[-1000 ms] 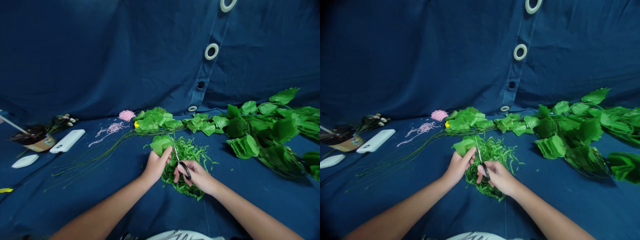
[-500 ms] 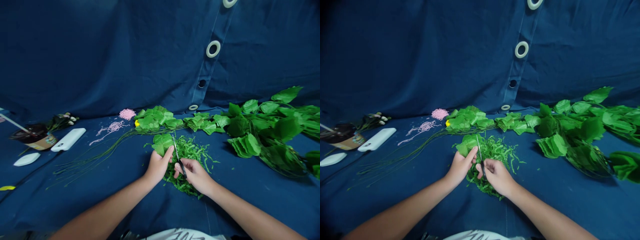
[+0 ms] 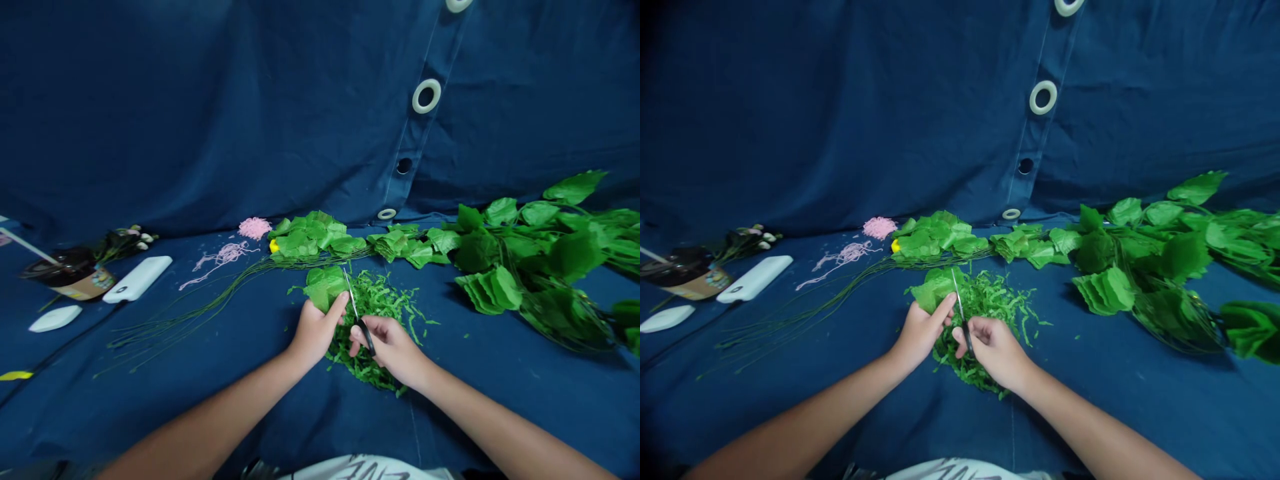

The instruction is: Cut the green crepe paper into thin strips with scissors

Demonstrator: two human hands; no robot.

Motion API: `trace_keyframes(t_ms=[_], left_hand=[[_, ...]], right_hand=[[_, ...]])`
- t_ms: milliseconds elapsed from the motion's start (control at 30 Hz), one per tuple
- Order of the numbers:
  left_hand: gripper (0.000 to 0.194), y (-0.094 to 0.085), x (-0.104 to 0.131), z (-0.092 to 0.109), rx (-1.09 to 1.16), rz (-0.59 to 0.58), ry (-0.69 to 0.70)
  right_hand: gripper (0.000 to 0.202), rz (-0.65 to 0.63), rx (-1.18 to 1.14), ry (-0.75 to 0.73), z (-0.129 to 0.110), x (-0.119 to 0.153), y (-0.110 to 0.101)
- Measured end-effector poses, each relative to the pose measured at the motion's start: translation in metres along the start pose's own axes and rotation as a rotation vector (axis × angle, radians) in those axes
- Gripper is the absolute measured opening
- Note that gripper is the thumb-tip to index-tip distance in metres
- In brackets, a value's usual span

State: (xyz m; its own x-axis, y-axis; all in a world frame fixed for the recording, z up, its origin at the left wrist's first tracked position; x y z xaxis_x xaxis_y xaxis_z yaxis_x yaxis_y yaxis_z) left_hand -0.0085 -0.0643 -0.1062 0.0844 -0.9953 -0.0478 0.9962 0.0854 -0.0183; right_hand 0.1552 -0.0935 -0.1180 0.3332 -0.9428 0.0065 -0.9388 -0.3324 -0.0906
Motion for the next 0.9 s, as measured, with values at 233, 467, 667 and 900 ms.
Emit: trace_keyframes(t_ms=[233, 467, 667, 900], left_hand=[[0.035, -0.003, -0.004, -0.001, -0.001, 0.004, 0.012], [0.034, -0.004, -0.01, 0.01, 0.169, -0.032, -0.017], [0.03, -0.004, -0.002, 0.025, 0.34, -0.331, -0.144], [0.026, -0.006, -0.003, 0.024, 0.339, -0.379, -0.12]], right_hand=[[0.042, -0.032, -0.1, 0.09, 0.007, -0.005, -0.008], [0.04, -0.149, -0.199, 0.124, -0.004, -0.001, -0.017], [0.037, -0.177, -0.33, 0.183, -0.011, 0.003, -0.023], [0.035, -0.126, -0.372, 0.26, -0.006, 0.0, -0.024]])
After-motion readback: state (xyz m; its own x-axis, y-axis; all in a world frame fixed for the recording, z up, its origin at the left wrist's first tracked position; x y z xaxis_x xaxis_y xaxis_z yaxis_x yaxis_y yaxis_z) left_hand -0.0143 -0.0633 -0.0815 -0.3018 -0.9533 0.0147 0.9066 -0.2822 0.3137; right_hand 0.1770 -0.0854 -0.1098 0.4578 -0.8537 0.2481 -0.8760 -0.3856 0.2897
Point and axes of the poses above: each hand's wrist, its own x-axis away from the middle knuckle, its own y-axis out of the palm, z = x × y, the point moved 1 cm from there along -x, towards the middle knuckle, and after that the axes turned 5 degrees about z, right-handed, at the moved point
